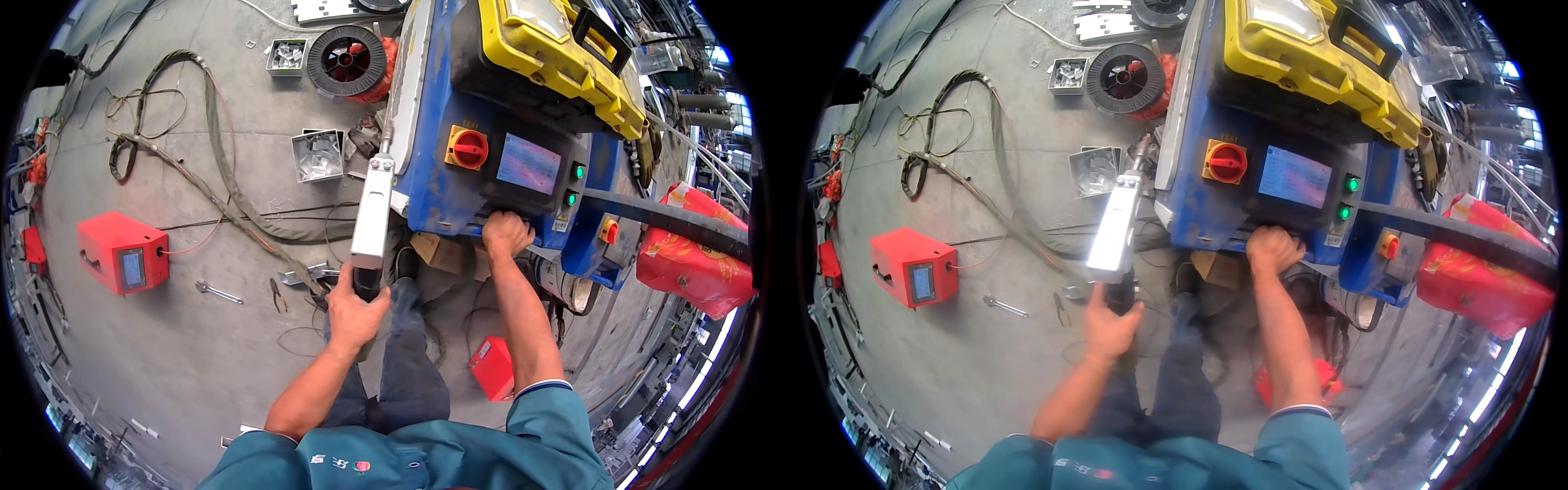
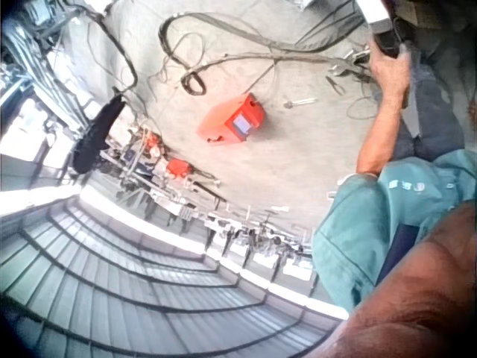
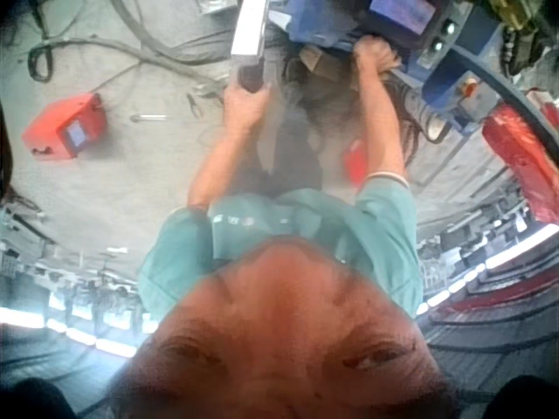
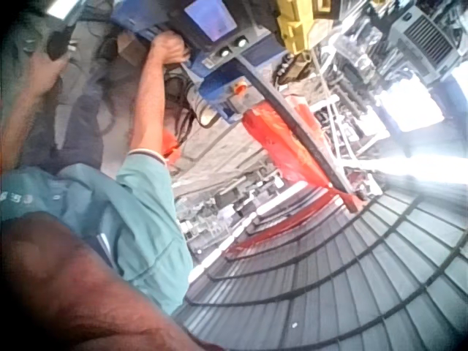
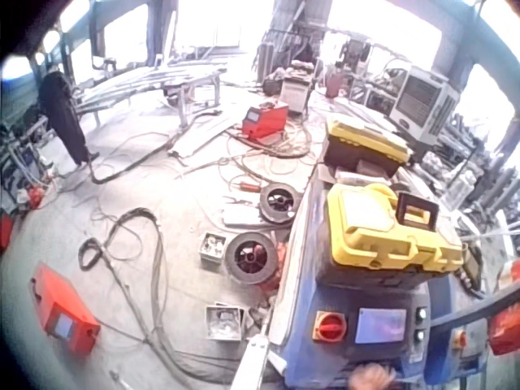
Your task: The person operates a welding machine's touchscreen to set parameters, then uses a handheld welding torch to weld metal frame components. They also sit on the floor to weld a small metal piece and use a wrench to adjust the torch tip.
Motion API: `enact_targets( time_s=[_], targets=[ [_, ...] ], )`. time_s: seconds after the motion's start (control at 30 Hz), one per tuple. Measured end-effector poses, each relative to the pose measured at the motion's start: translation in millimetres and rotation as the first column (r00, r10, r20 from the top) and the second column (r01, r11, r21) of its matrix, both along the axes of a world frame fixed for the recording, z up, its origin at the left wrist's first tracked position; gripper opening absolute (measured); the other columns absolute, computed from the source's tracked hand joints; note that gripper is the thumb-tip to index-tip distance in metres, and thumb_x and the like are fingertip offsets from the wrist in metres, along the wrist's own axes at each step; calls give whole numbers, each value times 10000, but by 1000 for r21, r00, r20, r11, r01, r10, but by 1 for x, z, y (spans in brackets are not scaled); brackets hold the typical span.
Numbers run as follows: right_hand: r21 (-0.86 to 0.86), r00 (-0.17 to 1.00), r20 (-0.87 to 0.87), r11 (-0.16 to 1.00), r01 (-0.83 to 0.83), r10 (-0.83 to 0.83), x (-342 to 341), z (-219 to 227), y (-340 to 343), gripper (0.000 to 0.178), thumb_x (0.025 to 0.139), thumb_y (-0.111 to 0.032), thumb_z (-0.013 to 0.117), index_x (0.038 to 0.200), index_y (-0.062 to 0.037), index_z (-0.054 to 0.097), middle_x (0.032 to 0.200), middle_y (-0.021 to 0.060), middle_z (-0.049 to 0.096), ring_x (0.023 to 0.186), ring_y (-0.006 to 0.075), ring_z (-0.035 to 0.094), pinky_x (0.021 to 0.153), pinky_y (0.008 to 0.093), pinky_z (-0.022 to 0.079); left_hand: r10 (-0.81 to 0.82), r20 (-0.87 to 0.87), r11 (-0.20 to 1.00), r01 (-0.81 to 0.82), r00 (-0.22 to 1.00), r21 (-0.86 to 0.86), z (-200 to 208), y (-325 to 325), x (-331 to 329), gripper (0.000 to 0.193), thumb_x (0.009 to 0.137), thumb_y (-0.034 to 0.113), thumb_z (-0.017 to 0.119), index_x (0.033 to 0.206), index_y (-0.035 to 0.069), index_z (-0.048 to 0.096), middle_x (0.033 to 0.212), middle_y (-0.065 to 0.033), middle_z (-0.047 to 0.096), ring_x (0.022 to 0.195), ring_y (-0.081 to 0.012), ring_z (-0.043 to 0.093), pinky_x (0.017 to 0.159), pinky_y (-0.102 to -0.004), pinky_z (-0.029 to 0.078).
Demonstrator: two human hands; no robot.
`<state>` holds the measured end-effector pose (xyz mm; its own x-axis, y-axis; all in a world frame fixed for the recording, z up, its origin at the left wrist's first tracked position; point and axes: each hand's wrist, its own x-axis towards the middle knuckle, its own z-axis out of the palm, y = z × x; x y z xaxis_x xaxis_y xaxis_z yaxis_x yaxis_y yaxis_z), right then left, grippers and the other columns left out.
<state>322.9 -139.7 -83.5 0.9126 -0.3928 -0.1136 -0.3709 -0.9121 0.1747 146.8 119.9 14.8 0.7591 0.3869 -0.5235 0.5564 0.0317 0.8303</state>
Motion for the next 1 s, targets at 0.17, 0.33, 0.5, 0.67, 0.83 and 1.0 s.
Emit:
enact_targets(
  time_s=[0.17, 0.33, 0.5, 0.67, 0.83, 1.0],
  targets=[
    [6, 1000, -5, 1000, 2, -2, 1, 2, 1, 358, 897, -316, 550, 823, -84, 813, 954, 146, 782, 1089, 330, 663, 1118, 490, 340, -215, -121, 975, 221, 969, 34, 23, 3, 11, 712, 747, 181, 782, 1407, 44, 555, 1124, -202, 733, 1068, -354, 716, 954, -422, 535],
    [26, 1000, -9, 1000, 16, -15, 2, 7, 5, 366, 905, -315, 546, 838, -79, 817, 972, 146, 783, 1105, 326, 660, 1130, 483, 329, -111, -172, 993, 114, 979, 9, 18, 17, 4, 760, 730, 170, 764, 1443, 49, 530, 1134, -212, 729, 1073, -380, 707, 953, -432, 534],
    [10, 999, -23, 1000, 25, -25, 2, 5, 3, 374, 912, -321, 545, 842, -73, 817, 994, 144, 785, 1117, 316, 659, 1134, 488, 329, -329, -137, 943, 333, 934, 6, 31, 28, 13, 768, 729, 156, 743, 1462, 98, 521, 1156, -240, 719, 1079, -406, 702, 946, -441, 535],
    [2, 1000, -23, 1000, 17, -17, 3, 4, 4, 376, 907, -322, 549, 842, -63, 814, 994, 148, 784, 1106, 329, 663, 1136, 494, 329, -237, -174, 967, 249, 956, 53, 29, 18, 12, 765, 737, 134, 739, 1466, 77, 514, 1163, -218, 723, 1089, -361, 701, 955, -413, 535],
    [7, 1000, 9, 1000, 3, -3, 0, 2, 2, 372, 894, -314, 553, 837, -52, 812, 992, 154, 782, 1095, 350, 662, 1127, 498, 333, -232, -115, 968, 241, 966, 75, 21, 14, 8, 758, 735, 123, 760, 1446, 17, 519, 1156, -188, 719, 1070, -294, 701, 956, -380, 528],
    [-10, 1000, -7, 1000, 11, -11, 3, 3, 3, 367, 890, -305, 544, 842, -57, 812, 982, 163, 777, 1074, 354, 668, 1114, 500, 348, -372, -134, 925, 380, 918, 34, 35, 16, 17, 778, 742, 122, 716, 1486, 79, 495, 1210, -248, 698, 1109, -443, 675, 967, -462, 527]
  ],
)
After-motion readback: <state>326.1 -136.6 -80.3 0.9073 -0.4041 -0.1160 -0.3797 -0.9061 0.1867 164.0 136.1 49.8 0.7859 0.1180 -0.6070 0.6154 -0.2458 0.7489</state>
